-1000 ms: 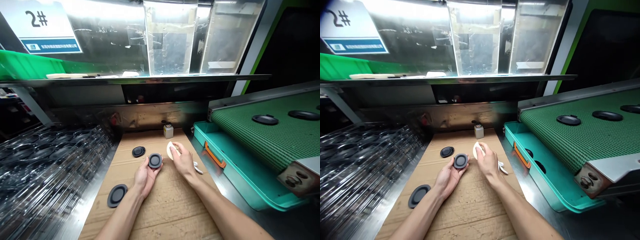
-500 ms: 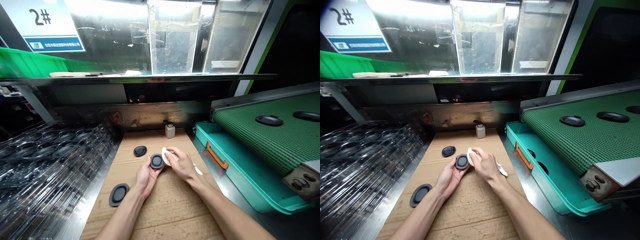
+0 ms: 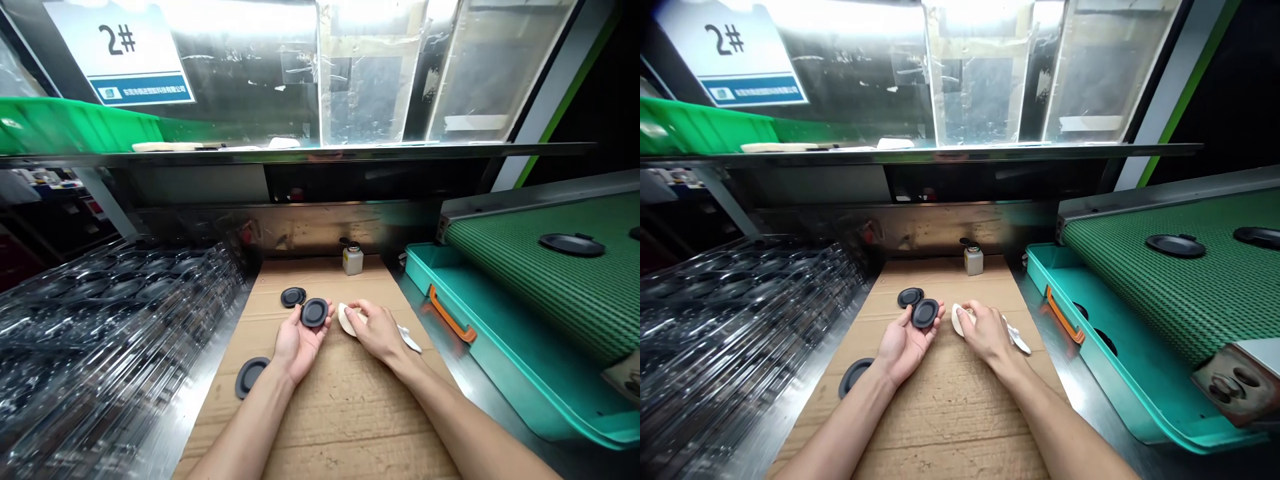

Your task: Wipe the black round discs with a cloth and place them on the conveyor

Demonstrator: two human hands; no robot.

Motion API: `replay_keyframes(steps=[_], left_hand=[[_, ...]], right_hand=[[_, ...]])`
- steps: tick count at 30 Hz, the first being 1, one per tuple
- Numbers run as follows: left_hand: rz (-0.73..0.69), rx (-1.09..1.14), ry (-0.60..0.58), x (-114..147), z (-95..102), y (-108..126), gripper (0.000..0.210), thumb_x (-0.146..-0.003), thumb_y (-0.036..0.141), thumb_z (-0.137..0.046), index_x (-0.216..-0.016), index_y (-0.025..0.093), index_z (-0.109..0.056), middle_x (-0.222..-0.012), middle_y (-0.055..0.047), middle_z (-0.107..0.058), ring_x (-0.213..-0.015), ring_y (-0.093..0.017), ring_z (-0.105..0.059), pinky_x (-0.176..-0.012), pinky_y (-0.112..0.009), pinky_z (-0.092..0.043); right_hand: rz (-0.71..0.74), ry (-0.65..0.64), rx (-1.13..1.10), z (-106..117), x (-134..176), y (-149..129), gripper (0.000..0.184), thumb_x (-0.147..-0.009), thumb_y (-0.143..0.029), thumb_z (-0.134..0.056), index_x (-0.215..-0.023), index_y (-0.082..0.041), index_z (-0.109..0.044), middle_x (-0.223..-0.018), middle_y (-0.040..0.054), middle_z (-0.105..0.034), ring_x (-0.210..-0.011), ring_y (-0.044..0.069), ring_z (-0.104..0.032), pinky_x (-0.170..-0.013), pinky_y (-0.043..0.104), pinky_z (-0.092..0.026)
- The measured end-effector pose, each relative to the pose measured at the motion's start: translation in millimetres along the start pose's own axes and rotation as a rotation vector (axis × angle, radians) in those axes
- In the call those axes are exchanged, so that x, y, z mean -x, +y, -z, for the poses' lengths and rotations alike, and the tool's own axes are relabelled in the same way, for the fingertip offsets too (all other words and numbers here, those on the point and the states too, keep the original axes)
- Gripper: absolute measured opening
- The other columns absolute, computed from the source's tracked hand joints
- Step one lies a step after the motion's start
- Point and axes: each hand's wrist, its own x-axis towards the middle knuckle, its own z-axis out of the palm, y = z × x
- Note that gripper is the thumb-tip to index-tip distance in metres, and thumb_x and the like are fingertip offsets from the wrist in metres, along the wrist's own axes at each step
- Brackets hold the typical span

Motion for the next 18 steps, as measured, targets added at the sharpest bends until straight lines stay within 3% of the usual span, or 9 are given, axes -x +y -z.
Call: replay_keyframes(steps=[6, 12, 14, 18], left_hand=[[-0.007, 0.019, -0.018, 2.0, -1.7, 1.5, 0.035, -0.093, 0.033, -0.045, -0.111, 0.007, -0.058, -0.129, -0.023, -0.055, -0.106, -0.029, -0.063, -0.073, -0.031, -0.056], [-0.031, -0.044, -0.059, 3.0, -2.1, 1.2, 0.037, -0.087, 0.038, -0.056, -0.109, 0.009, -0.059, -0.125, -0.019, -0.058, -0.101, -0.025, -0.064, -0.075, -0.029, -0.054], [-0.130, -0.162, -0.056, 2.6, -1.4, -1.1, 0.041, -0.083, 0.035, -0.063, -0.115, 0.011, -0.056, -0.125, -0.017, -0.059, -0.105, -0.023, -0.062, -0.082, -0.028, -0.052], [-0.552, -0.615, -0.010, 3.0, 0.0, -7.6, 0.075, -0.069, 0.021, -0.078, -0.134, 0.021, -0.040, -0.125, -0.011, -0.060, -0.115, -0.020, -0.057, -0.101, -0.032, -0.043]], right_hand=[[0.027, -0.082, 0.136, 0.5, 3.1, -3.3, 0.032, -0.092, -0.050, -0.043, -0.105, -0.031, -0.065, -0.088, 0.0018, -0.072, -0.086, 0.021, -0.066, -0.072, 0.029, -0.040], [0.067, -0.079, 0.276, 1.5, 3.7, -3.6, 0.031, -0.094, -0.046, -0.040, -0.102, -0.030, -0.065, -0.095, 0.0015, -0.070, -0.090, 0.020, -0.062, -0.068, 0.028, -0.037], [0.125, -0.048, 0.343, 4.8, 2.8, -6.0, 0.032, -0.095, -0.045, -0.039, -0.095, -0.028, -0.066, -0.095, 0.0027, -0.067, -0.095, 0.020, -0.059, -0.068, 0.028, -0.037], [0.126, 0.005, 0.433, 24.0, -3.5, -7.5, 0.034, -0.094, -0.045, -0.039, -0.094, -0.026, -0.067, -0.097, 0.0045, -0.065, -0.098, 0.021, -0.055, -0.077, 0.030, -0.039]])
